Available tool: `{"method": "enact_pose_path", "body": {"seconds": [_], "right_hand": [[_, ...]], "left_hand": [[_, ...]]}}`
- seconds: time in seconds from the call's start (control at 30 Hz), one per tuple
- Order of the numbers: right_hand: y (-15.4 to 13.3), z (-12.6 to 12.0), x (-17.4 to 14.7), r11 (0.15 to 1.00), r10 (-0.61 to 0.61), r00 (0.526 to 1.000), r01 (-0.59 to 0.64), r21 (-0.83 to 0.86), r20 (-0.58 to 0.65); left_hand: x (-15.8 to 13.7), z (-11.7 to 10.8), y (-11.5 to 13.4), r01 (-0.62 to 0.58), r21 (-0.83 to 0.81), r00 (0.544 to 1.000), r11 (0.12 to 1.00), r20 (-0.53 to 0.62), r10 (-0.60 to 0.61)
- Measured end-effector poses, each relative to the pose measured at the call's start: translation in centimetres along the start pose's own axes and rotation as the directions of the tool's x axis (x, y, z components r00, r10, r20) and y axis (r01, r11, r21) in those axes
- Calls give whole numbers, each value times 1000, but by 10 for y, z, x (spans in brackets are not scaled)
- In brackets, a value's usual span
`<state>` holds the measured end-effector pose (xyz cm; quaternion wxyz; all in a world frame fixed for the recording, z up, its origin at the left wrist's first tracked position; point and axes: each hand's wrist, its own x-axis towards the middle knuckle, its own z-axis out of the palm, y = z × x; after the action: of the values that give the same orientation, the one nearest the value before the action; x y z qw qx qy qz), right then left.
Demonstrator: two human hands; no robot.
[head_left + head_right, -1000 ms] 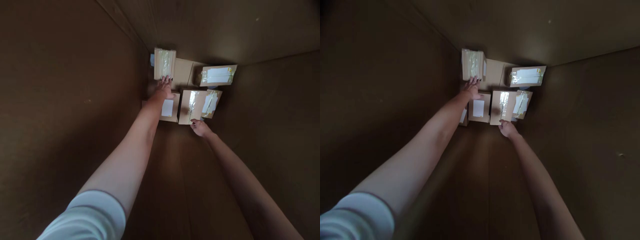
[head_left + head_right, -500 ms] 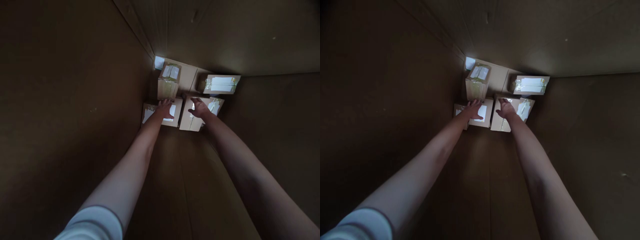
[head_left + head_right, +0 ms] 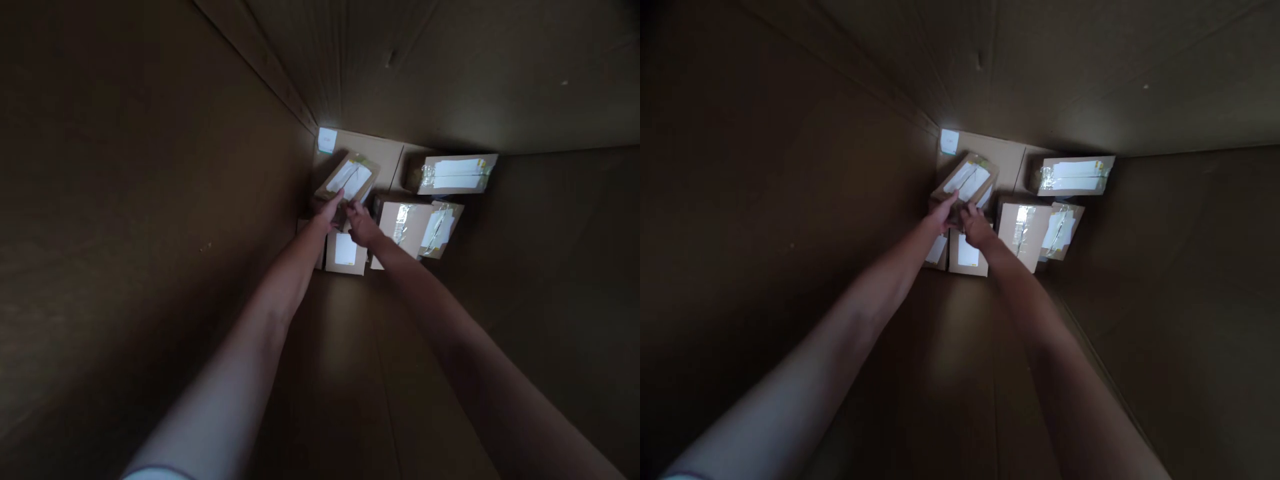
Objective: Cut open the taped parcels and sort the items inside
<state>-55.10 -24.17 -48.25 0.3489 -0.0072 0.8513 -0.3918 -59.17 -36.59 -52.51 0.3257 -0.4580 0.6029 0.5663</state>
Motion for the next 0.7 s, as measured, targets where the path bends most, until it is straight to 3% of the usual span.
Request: {"method": "enact_pose_path", "body": {"seconds": [0.07, 0.17, 0.2, 0.3, 0.33, 0.4, 0.43, 0.5, 0.6, 0.7], "right_hand": [[0, 12, -16, 999, -14, 1000, 14, 32, -16], [15, 11, -27, 997, 35, 994, -28, 67, -100], [24, 7, -28, 992, 97, 978, -80, 94, -187], [51, -9, -30, 939, 303, 868, -203, 278, -392], [57, -13, -33, 913, 338, 862, -203, 353, -378], [58, -18, -46, 859, 343, 904, -192, 474, -256], [54, -19, -56, 832, 345, 916, -197, 518, -205], [38, -21, -82, 794, 399, 892, -222, 566, -211], [1, -31, -137, 768, 499, 802, -236, 596, -327], [-43, -57, -205, 771, 543, 729, -236, 592, -417]], "left_hand": [[-3, 0, -8, 19, 18, 999, 1000, -33, -18], [-12, -8, -31, -72, -28, 997, 997, -21, 72], [-16, -14, -40, -98, -41, 995, 994, -11, 98], [-31, -33, -63, -111, -22, 994, 994, -14, 110], [-39, -39, -68, -95, -4, 995, 995, -33, 95], [-58, -51, -73, -68, 65, 992, 996, -105, 75], [-69, -56, -72, -71, 79, 990, 994, -116, 80], [-98, -64, -65, -85, 93, 989, 992, -109, 95], [-155, -68, -41, -130, 108, 988, 986, -66, 138], [-229, -69, -5, -227, 190, 974, 955, 31, 226]]}}
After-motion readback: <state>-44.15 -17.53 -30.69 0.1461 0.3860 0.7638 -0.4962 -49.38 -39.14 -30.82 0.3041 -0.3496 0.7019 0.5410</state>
